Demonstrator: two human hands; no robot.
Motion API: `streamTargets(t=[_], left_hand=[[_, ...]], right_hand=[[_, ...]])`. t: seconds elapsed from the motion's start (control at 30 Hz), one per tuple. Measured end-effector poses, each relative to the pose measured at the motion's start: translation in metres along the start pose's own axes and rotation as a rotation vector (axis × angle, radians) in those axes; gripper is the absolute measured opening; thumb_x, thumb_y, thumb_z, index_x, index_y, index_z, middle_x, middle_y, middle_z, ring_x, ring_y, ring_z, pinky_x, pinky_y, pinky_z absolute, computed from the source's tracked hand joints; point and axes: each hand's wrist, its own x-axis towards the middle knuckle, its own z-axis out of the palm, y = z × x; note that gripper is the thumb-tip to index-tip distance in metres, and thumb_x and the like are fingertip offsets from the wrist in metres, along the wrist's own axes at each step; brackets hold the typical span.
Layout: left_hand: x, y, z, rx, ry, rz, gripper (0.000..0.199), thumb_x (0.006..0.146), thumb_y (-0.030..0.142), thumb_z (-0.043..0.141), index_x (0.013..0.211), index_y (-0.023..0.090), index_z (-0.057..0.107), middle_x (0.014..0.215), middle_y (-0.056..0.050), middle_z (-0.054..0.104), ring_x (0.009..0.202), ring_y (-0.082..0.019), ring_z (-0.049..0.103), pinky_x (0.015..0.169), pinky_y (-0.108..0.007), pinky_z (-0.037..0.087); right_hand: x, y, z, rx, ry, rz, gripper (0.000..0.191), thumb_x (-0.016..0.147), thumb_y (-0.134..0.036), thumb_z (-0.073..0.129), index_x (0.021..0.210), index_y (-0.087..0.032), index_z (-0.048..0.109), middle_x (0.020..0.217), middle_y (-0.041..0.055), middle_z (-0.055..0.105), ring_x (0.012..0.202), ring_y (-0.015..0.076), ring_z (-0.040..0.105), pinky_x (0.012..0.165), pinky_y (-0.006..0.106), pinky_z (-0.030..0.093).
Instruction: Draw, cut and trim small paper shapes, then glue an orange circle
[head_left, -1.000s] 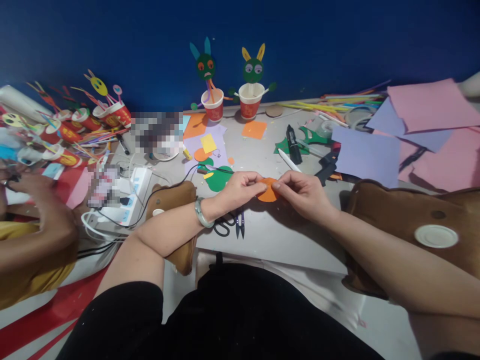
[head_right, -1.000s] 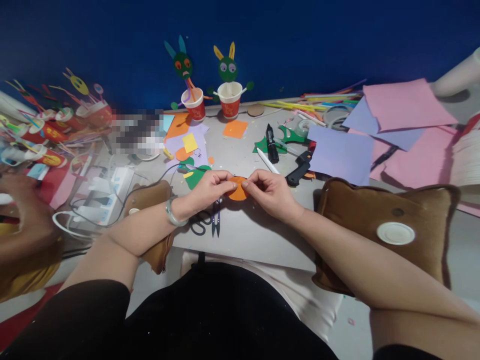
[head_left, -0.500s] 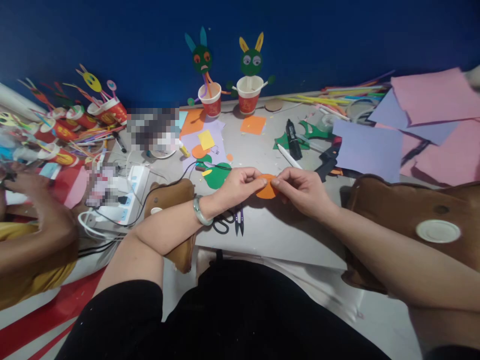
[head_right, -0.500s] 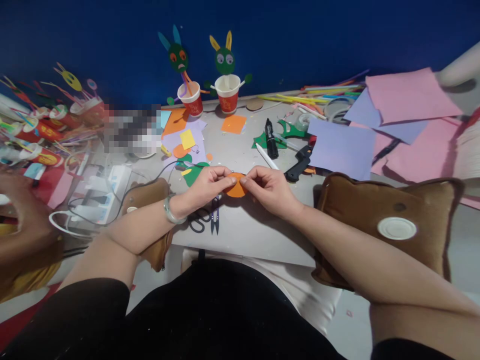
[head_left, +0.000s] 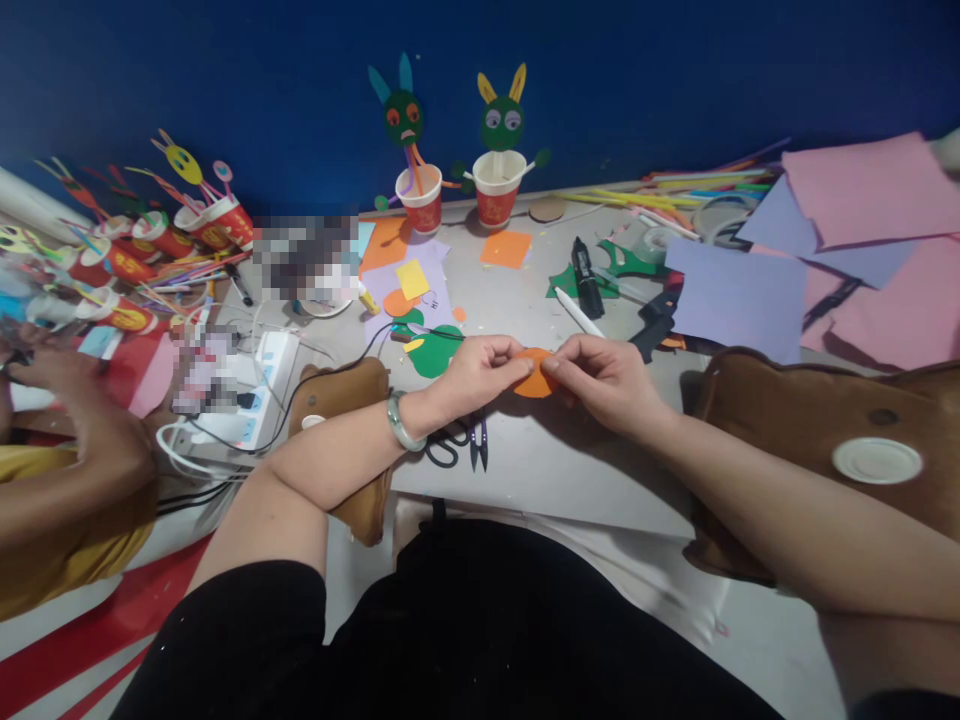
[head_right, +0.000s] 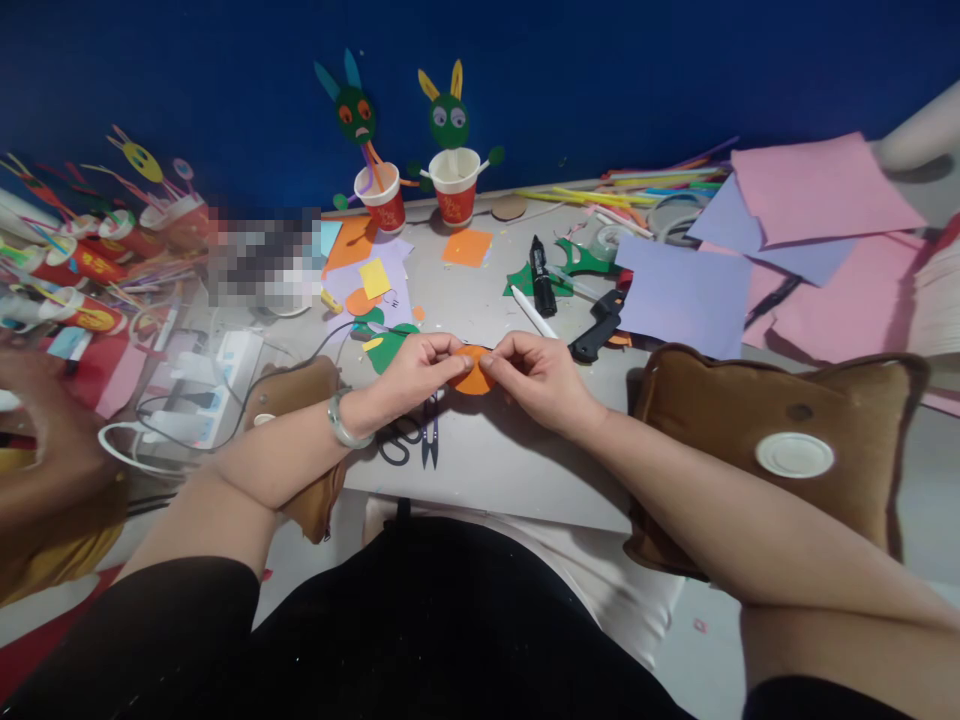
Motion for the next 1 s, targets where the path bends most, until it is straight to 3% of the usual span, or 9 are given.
streamTargets(t=[0.2, 0.4, 0.63, 0.87, 1.0], left_hand=[[0.0012, -0.0020, -0.0010, -0.034, -0.018, -0.005, 0.008, 0.076, 0.021, 0.063, 0.071, 0.015, 0.061, 0.062, 0.004, 0.059, 0.055, -0.005, 0.050, 0.051, -0.017, 0.036], [0.0027, -0.0039, -0.0009, 0.004, -0.020, 0.052, 0.031, 0.080, 0.042, 0.073, 0.069, 0.016, 0.059, 0.061, 0.003, 0.057, 0.055, -0.005, 0.048, 0.050, -0.019, 0.035], [0.0025, -0.0077, -0.0026, 0.021, -0.017, 0.078, 0.020, 0.079, 0.034, 0.065, 0.071, 0.016, 0.060, 0.062, 0.003, 0.056, 0.057, -0.006, 0.047, 0.052, -0.019, 0.035], [0.0027, -0.0050, -0.0044, 0.053, -0.056, 0.077, 0.046, 0.077, 0.057, 0.080, 0.073, 0.017, 0.058, 0.064, 0.003, 0.056, 0.057, -0.006, 0.045, 0.051, -0.020, 0.033], [0.0034, -0.0078, -0.0048, 0.101, -0.081, 0.094, 0.041, 0.085, 0.054, 0.073, 0.075, 0.017, 0.058, 0.064, 0.003, 0.056, 0.056, -0.006, 0.044, 0.052, -0.020, 0.034]], right_hand=[[0.0004, 0.0020, -0.0005, -0.024, 0.012, -0.011, 0.039, 0.087, -0.050, 0.081, 0.067, -0.022, 0.063, 0.051, -0.0021, 0.058, 0.044, 0.0099, 0.048, 0.046, 0.026, 0.035], [-0.0001, 0.0031, -0.0012, -0.011, 0.004, 0.002, 0.037, 0.087, -0.048, 0.081, 0.068, -0.022, 0.062, 0.051, -0.0019, 0.059, 0.044, 0.0098, 0.049, 0.045, 0.026, 0.035], [0.0004, 0.0017, -0.0017, -0.019, 0.012, 0.005, 0.035, 0.087, -0.045, 0.080, 0.068, -0.022, 0.062, 0.053, -0.0013, 0.060, 0.044, 0.0104, 0.050, 0.045, 0.026, 0.036], [0.0028, 0.0058, -0.0046, -0.015, -0.045, 0.019, 0.038, 0.089, -0.052, 0.078, 0.072, -0.021, 0.063, 0.051, -0.0017, 0.059, 0.044, 0.0105, 0.049, 0.045, 0.026, 0.036], [0.0056, 0.0087, -0.0074, -0.073, -0.077, 0.049, 0.040, 0.088, -0.055, 0.080, 0.073, -0.021, 0.064, 0.050, -0.0016, 0.059, 0.043, 0.0108, 0.049, 0.044, 0.025, 0.035]])
